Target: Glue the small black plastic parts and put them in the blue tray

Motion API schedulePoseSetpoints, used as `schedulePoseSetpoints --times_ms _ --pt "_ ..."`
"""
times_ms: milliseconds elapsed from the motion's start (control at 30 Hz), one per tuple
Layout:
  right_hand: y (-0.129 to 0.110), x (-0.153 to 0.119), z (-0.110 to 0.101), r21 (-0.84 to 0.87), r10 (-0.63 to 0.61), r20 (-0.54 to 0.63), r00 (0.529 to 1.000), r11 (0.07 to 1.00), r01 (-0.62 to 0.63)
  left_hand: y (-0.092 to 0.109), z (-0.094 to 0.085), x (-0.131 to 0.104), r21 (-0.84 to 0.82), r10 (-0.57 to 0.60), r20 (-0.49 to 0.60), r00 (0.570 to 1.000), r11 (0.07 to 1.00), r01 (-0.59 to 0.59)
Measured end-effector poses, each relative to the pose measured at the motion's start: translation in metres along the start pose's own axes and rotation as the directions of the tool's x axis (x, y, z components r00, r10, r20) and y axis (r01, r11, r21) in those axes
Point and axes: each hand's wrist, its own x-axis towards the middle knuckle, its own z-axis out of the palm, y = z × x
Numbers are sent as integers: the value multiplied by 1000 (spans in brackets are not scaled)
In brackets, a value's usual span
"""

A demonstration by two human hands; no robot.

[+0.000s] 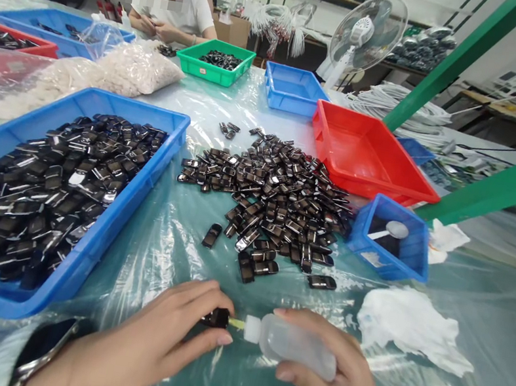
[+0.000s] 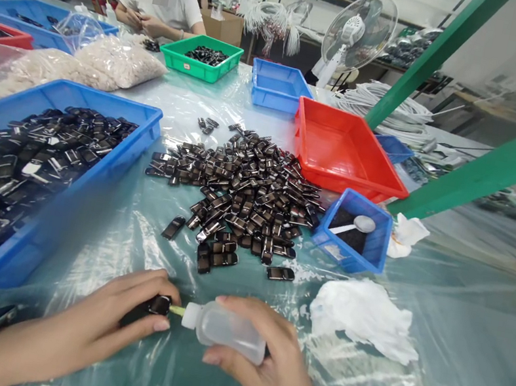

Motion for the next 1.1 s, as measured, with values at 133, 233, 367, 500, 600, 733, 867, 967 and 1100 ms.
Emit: schedulePoseSetpoints --times_ms 133,233,367,500,600,733,867,967,1100 --pt "0 -2 0 42 73 27 997 996 -74 0 1 1 -39 -13 -2 1000 999 13" --pt "0 -1 -2 76 153 47 987 985 -157 -2 1 2 -87 -33 -16 999 996 32" --pt "4 5 -8 120 239 -74 968 966 -229 -3 2 2 -141 -99 -120 988 987 81" --pt "10 12 -11 250 366 -234 901 918 -308 1 1 3 -168 -190 -198 962 973 157" --pt "14 16 -5 267 323 -258 911 929 -254 3 2 4 -164 -211 -211 954 970 178" --pt "19 17 8 165 207 -269 941 972 -167 2 3 3 -181 -186 -196 963 972 150" --pt "18 10 12 -18 -31 -484 875 1000 26 2 3 2 -161 -146 -192 970 980 116" --pt "9 2 12 -257 -374 -491 787 925 280 3 3 3 -173 -166 -186 969 976 134" --pt "-6 0 28 -383 -469 -24 883 820 425 3 2 4 -183 -164 -163 973 974 134"
